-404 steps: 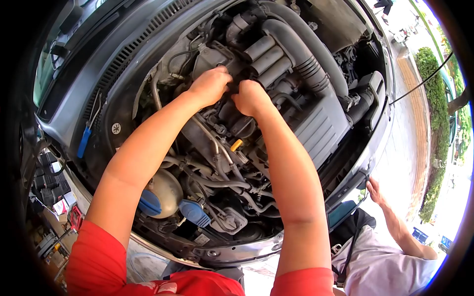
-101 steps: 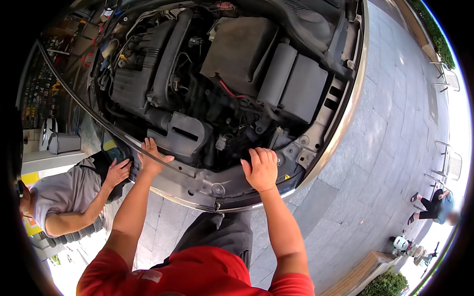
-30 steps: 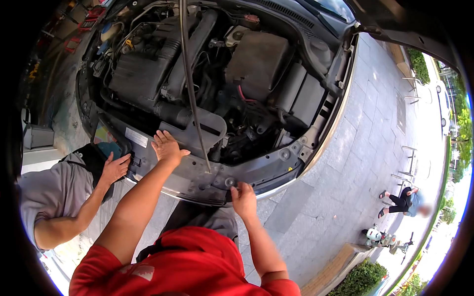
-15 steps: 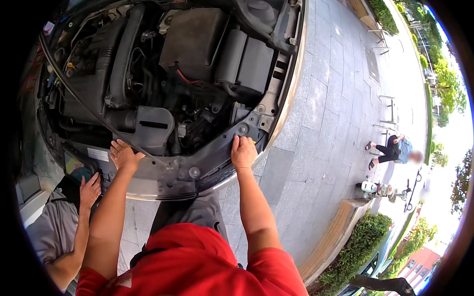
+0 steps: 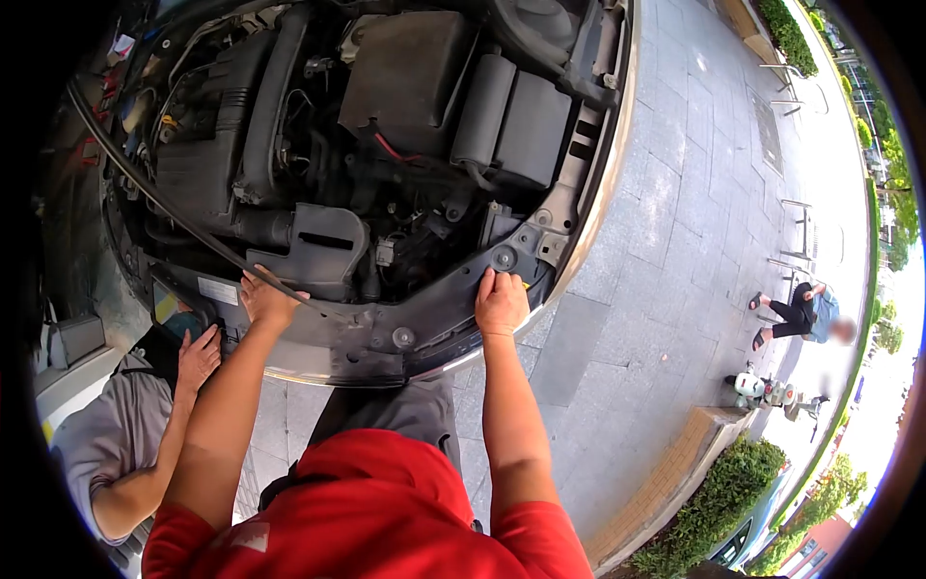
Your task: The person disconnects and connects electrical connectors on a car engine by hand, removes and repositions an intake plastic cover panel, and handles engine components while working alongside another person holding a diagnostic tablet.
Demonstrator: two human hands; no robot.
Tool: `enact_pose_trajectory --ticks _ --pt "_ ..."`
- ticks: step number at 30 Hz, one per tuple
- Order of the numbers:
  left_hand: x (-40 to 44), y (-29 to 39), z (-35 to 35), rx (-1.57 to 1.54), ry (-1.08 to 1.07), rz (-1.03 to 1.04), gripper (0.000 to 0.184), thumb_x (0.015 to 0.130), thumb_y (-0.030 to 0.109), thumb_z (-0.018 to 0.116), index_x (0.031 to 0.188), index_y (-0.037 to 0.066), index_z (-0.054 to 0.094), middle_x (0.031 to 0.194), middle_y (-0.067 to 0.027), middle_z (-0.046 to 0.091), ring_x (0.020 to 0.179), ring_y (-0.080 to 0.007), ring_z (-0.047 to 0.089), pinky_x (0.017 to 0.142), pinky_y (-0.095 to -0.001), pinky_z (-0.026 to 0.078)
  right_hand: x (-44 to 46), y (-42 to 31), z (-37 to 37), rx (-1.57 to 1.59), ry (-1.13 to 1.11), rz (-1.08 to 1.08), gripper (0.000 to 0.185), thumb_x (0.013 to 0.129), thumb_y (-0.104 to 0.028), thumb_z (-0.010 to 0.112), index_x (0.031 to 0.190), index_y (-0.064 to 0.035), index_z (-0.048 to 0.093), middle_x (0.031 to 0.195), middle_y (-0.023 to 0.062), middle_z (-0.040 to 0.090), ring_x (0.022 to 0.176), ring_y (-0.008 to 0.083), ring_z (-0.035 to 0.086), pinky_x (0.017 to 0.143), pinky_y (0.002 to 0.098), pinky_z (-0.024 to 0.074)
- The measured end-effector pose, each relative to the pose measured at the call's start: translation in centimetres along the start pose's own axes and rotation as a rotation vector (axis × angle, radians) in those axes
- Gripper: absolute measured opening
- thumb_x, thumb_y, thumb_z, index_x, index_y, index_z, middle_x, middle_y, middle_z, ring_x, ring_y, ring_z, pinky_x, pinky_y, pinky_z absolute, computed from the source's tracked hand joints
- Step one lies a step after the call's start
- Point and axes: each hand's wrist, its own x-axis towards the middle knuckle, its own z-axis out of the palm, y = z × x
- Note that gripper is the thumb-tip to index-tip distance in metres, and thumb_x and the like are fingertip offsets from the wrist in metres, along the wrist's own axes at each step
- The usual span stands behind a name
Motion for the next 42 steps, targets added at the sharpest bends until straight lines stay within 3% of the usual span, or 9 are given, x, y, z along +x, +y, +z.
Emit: enact_pose_trajectory --ticks 4,8,9,10,12,13,17,28,42 --pt "-0.1 -0.1 -0.6 -0.001 -0.045 0.021 0.124 0.07 0.061 0.075 0.147 -0.013 0.012 0.155 -0.0323 0.017 0.144 -0.0427 0.021 0.116 -0.0507 0.024 0.4 -1.0 -0.9 -0.023 -0.055 0.023 0.032 0.092 -0.03 0.06 0.07 -0.0064 0.056 0.074 0.0135 0.058 0.068 0.0356 0.059 0.06 0.0454 0.0476" --pt "0.2 0.0 -0.2 0.002 -0.051 0.012 0.124 0.07 0.061 0.075 0.148 -0.013 0.012 0.155 -0.0316 0.017 0.145 -0.0431 0.02 0.116 -0.0501 0.024 0.8 -2.7 -4.2 -0.072 -0.157 0.083 0.03 0.086 -0.03 0.068 0.095 -0.0019 0.06 0.094 0.0179 0.057 0.09 0.0372 0.057 0.078 0.0449 0.0485" --pt "0.1 0.0 -0.3 0.0 -0.044 0.008 0.124 0.07 0.061 0.075 0.148 -0.013 0.012 0.155 -0.0314 0.017 0.145 -0.043 0.019 0.116 -0.0502 0.024 1.3 -3.2 -5.5 -0.074 -0.286 0.188 0.063 0.077 -0.038 0.078 0.121 -0.0002 0.054 0.12 0.0221 0.053 0.115 0.0401 0.049 0.094 0.0469 0.0432" --pt "0.0 0.1 -0.2 -0.003 -0.039 0.006 0.124 0.07 0.061 0.075 0.148 -0.012 0.012 0.155 -0.0313 0.017 0.145 -0.0428 0.019 0.116 -0.0503 0.024 1.6 -3.7 -6.4 -0.079 -0.287 0.189 0.063 0.077 -0.038 0.078 0.121 -0.0002 0.054 0.12 0.0221 0.053 0.115 0.0401 0.049 0.094 0.0469 0.0432" --pt "0.0 0.0 -0.1 -0.006 -0.042 0.013 0.124 0.07 0.061 0.075 0.148 -0.012 0.012 0.155 -0.0312 0.016 0.145 -0.0429 0.02 0.116 -0.0503 0.024 2.0 -4.3 -7.1 -0.366 -0.228 0.08 0.095 0.067 -0.048 0.083 0.137 0.0019 0.044 0.14 0.0255 0.042 0.132 0.0418 0.037 0.104 0.0522 0.0348" --pt "0.1 -0.1 -0.1 -0.009 -0.04 0.016 0.125 0.07 0.061 0.075 0.148 -0.012 0.012 0.155 -0.0311 0.016 0.145 -0.043 0.02 0.116 -0.0503 0.025 2.4 -4.2 -7.1 -0.35 -0.383 0.142 0.117 0.06 -0.055 0.084 0.145 0.0048 0.03 0.152 0.0274 0.027 0.143 0.0419 0.022 0.11 0.0579 0.0251" --pt "0.3 0.0 -0.1 -0.005 -0.055 0.002 0.125 0.07 0.062 0.075 0.148 -0.012 0.012 0.156 -0.0312 0.016 0.144 -0.0431 0.021 0.116 -0.0502 0.024 2.4 -3.9 -6.1 -0.373 -0.538 0.154 0.125 0.061 -0.055 0.084 0.149 0.0054 0.02 0.155 0.0264 0.023 0.146 0.0409 0.017 0.112 0.0598 0.0213" --pt "0.1 -0.3 -0.2 -0.072 -0.048 -0.014 0.127 0.067 0.063 0.076 0.149 -0.011 0.012 0.156 -0.0313 0.016 0.145 -0.0449 0.019 0.116 -0.0521 0.023 2.6 -5.0 -6.6 -0.317 -0.557 0.208 0.125 0.06 -0.049 0.087 0.15 0.0053 0.019 0.157 0.0264 0.018 0.147 0.0401 0.015 0.113 0.0604 0.0204" --pt "0.0 -0.7 -0.5 -0.069 -0.083 0.026 0.123 0.072 0.065 0.071 0.149 -0.011 0.012 0.156 -0.033 0.013 0.145 -0.0473 0.017 0.116 -0.0552 0.02 1.5 -6.4 -5.1 -0.291 -0.592 0.163 0.137 0.056 -0.051 0.089 0.151 0.006 0.009 0.159 0.0268 0.009 0.148 0.0407 0.01 0.117 0.0513 0.019"
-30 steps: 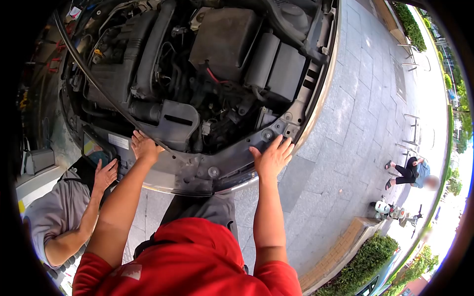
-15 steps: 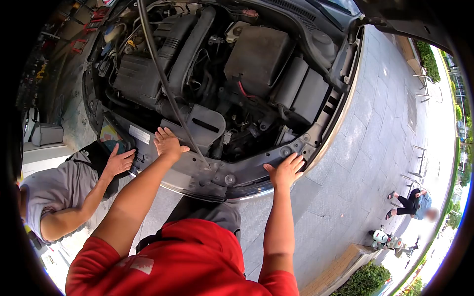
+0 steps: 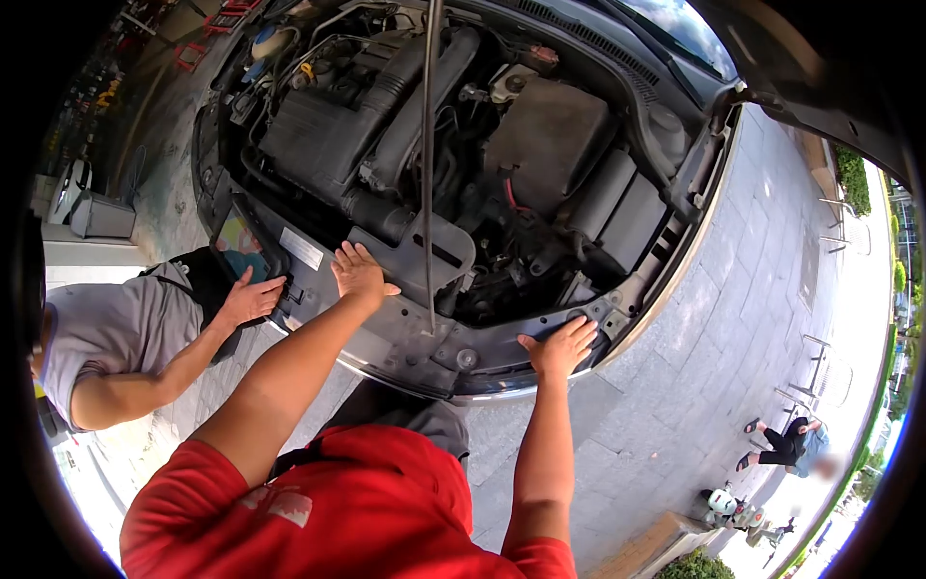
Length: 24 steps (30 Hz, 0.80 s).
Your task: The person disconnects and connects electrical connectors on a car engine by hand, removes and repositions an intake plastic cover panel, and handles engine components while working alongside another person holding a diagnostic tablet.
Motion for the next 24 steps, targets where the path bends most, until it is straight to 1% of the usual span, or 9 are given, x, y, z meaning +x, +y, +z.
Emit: enact_pose_trajectory --ticks 2,3,8,11,13,16,24 --pt "0.1 -0.1 0.0 -0.01 0.001 0.012 0.123 0.072 0.065 0.071 0.149 -0.011 0.012 0.156 -0.0333 0.012 0.145 -0.0478 0.016 0.116 -0.0557 0.019 -0.1 -0.1 -0.2 -0.01 -0.013 0.005 0.136 0.056 -0.051 0.089 0.151 0.0055 0.009 0.159 0.0263 0.008 0.148 0.0404 0.009 0.117 0.0519 0.0186" --pt "0.2 -0.2 0.2 -0.041 0.012 0.015 0.125 0.07 0.062 0.074 0.149 -0.012 0.012 0.156 -0.0332 0.01 0.145 -0.0478 0.016 0.116 -0.0556 0.019 -0.1 -0.3 -0.3 -0.011 -0.022 0.019 0.136 0.056 -0.05 0.09 0.151 0.005 0.009 0.159 0.0259 0.008 0.148 0.0402 0.009 0.117 0.0524 0.0182" --pt "0.3 -0.4 0.6 -0.033 0.018 0.015 0.124 0.07 0.064 0.073 0.149 -0.011 0.013 0.156 -0.0333 0.012 0.144 -0.0476 0.017 0.116 -0.0551 0.02 0.0 -0.2 0.2 -0.005 -0.026 0.022 0.136 0.056 -0.048 0.09 0.151 0.0046 0.009 0.159 0.0245 0.008 0.148 0.0393 0.008 0.117 0.0532 0.0171" --pt "0.4 -0.4 0.4 -0.038 0.025 0.015 0.124 0.07 0.063 0.074 0.149 -0.011 0.014 0.156 -0.0333 0.013 0.144 -0.0478 0.018 0.116 -0.0554 0.02 0.1 -0.4 0.4 0.006 -0.011 0.029 0.135 0.057 -0.047 0.09 0.151 0.005 0.01 0.159 0.0258 0.008 0.148 0.0408 0.008 0.117 0.0533 0.0168" --pt "0.3 -0.5 0.2 -0.039 0.01 0.037 0.121 0.073 0.063 0.072 0.149 -0.011 0.014 0.155 -0.0343 0.011 0.144 -0.0489 0.016 0.116 -0.0573 0.018 -0.1 -0.6 0.9 0.038 0.032 0.007 0.134 0.057 -0.047 0.091 0.15 0.0063 0.01 0.158 0.0284 0.008 0.147 0.0437 0.008 0.117 0.0536 0.017" --pt "0.3 -0.4 0.1 -0.039 0.003 0.037 0.121 0.072 0.062 0.072 0.149 -0.011 0.014 0.155 -0.0345 0.012 0.144 -0.0489 0.016 0.115 -0.0577 0.018 -0.1 -0.5 1.8 0.014 0.05 -0.028 0.135 0.057 -0.047 0.091 0.15 0.0075 0.01 0.157 0.0306 0.008 0.146 0.0463 0.009 0.117 0.0538 0.0175" --pt "0.2 -0.4 -0.3 -0.035 -0.008 0.033 0.12 0.073 0.062 0.072 0.149 -0.011 0.013 0.155 -0.0344 0.012 0.144 -0.0489 0.016 0.116 -0.0573 0.018 0.1 -0.3 2.0 0.017 0.052 -0.031 0.136 0.056 -0.047 0.091 0.15 0.0078 0.01 0.157 0.0307 0.009 0.146 0.0461 0.01 0.117 0.053 0.017"
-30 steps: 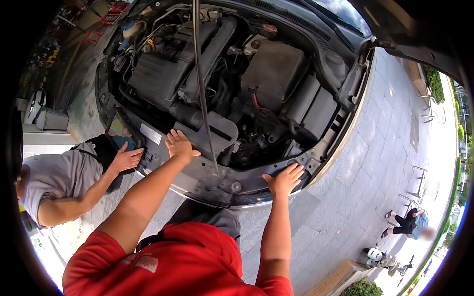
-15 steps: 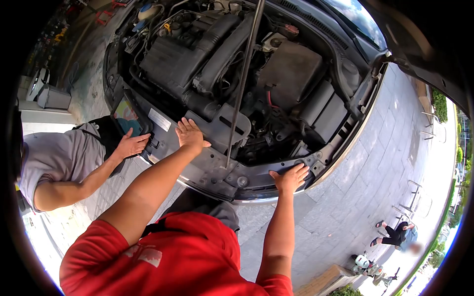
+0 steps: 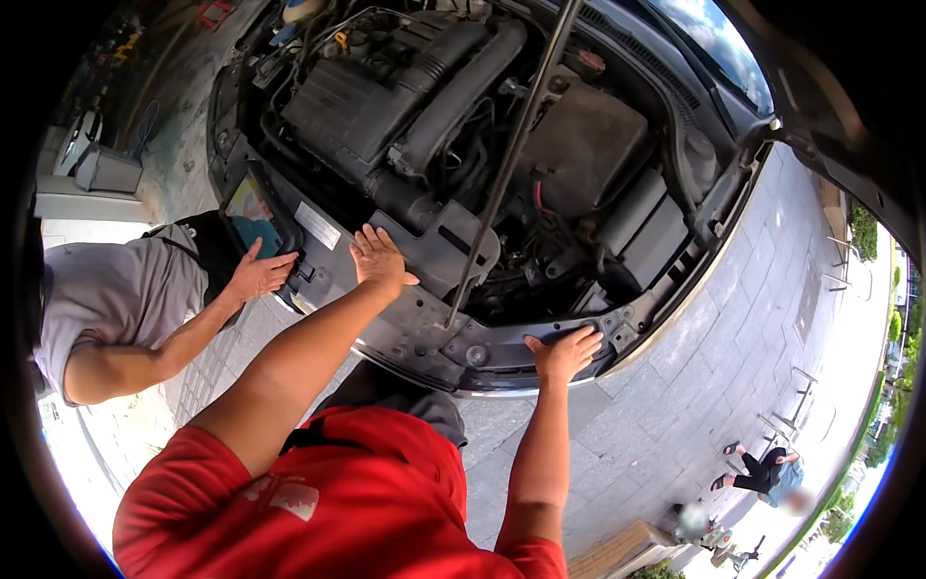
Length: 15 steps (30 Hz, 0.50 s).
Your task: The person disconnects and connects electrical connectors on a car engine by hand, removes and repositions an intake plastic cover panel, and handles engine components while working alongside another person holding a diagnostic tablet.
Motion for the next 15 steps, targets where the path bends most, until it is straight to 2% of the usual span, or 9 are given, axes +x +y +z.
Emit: enact_pose_trajectory --ticks 15 --pt "0.4 0.5 0.3 0.051 -0.016 -0.039 0.124 0.072 0.063 0.072 0.149 -0.011 0.011 0.156 -0.0331 0.012 0.144 -0.0482 0.016 0.116 -0.0559 0.018 -0.3 -0.6 -1.1 0.017 -0.008 0.065 0.136 0.053 -0.047 0.092 0.149 0.0077 0.013 0.158 0.0283 0.01 0.146 0.044 0.011 0.117 0.0519 0.0189"
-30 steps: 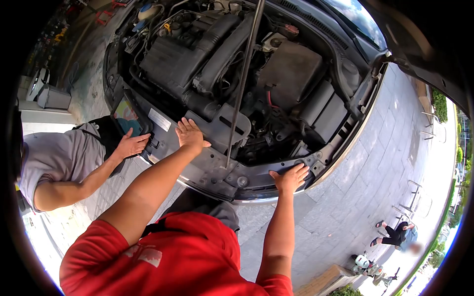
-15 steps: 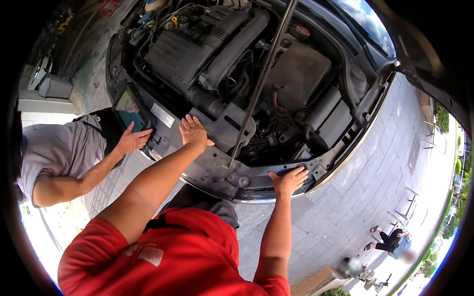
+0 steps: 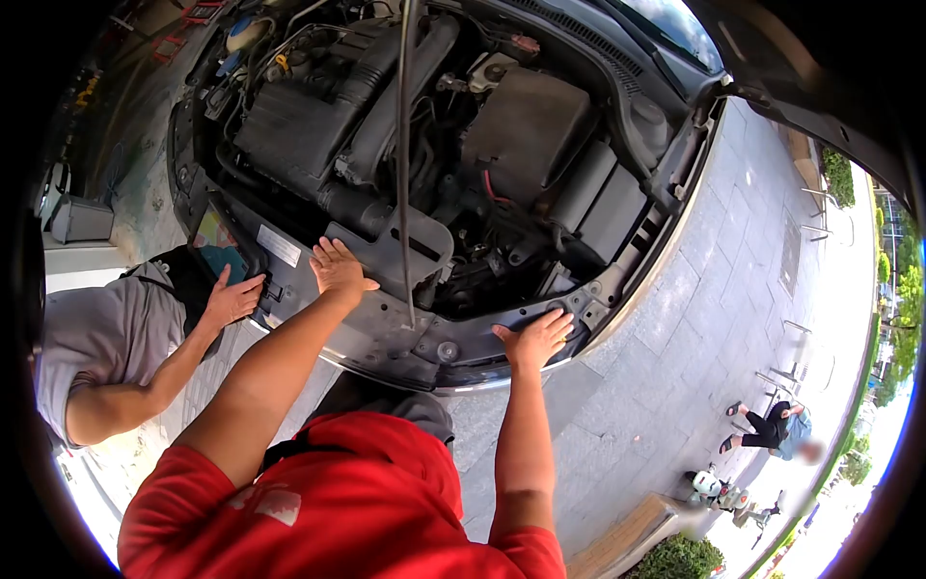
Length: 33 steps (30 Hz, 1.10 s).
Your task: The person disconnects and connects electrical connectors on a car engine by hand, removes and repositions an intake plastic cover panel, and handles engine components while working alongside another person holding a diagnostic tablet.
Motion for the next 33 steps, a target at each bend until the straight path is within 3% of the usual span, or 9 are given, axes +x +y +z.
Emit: enact_pose_trajectory --ticks 6,18,33 --pt "0.4 0.2 0.9 -0.004 0.055 -0.028 0.13 0.065 0.064 0.077 0.15 -0.01 0.012 0.156 -0.0315 0.015 0.144 -0.0448 0.021 0.116 -0.0529 0.022 -0.2 0.1 -0.5 0.021 0.002 0.01 0.137 0.053 -0.047 0.092 0.149 0.0083 0.012 0.158 0.0271 0.011 0.147 0.0424 0.012 0.118 0.0496 0.0191" --pt "-0.3 0.5 0.2 0.028 0.048 -0.034 0.121 0.073 0.055 0.078 0.149 -0.011 0.011 0.156 -0.0306 0.016 0.144 -0.0432 0.022 0.116 -0.0487 0.024 -0.4 0.4 -0.9 0.107 0.008 -0.016 0.132 0.055 -0.043 0.091 0.148 0.0095 0.014 0.157 0.0288 0.011 0.147 0.0426 0.012 0.117 0.0503 0.0189" --pt "-0.7 1.0 -0.2 0.045 0.036 -0.051 0.125 0.069 0.059 0.078 0.149 -0.01 0.011 0.157 -0.0287 0.015 0.145 -0.0414 0.021 0.117 -0.0477 0.025 -0.2 0.5 -0.9 0.108 -0.036 0.016 0.132 0.057 -0.043 0.09 0.15 0.0077 0.011 0.159 0.0265 0.007 0.148 0.041 0.009 0.117 0.0487 0.0183"
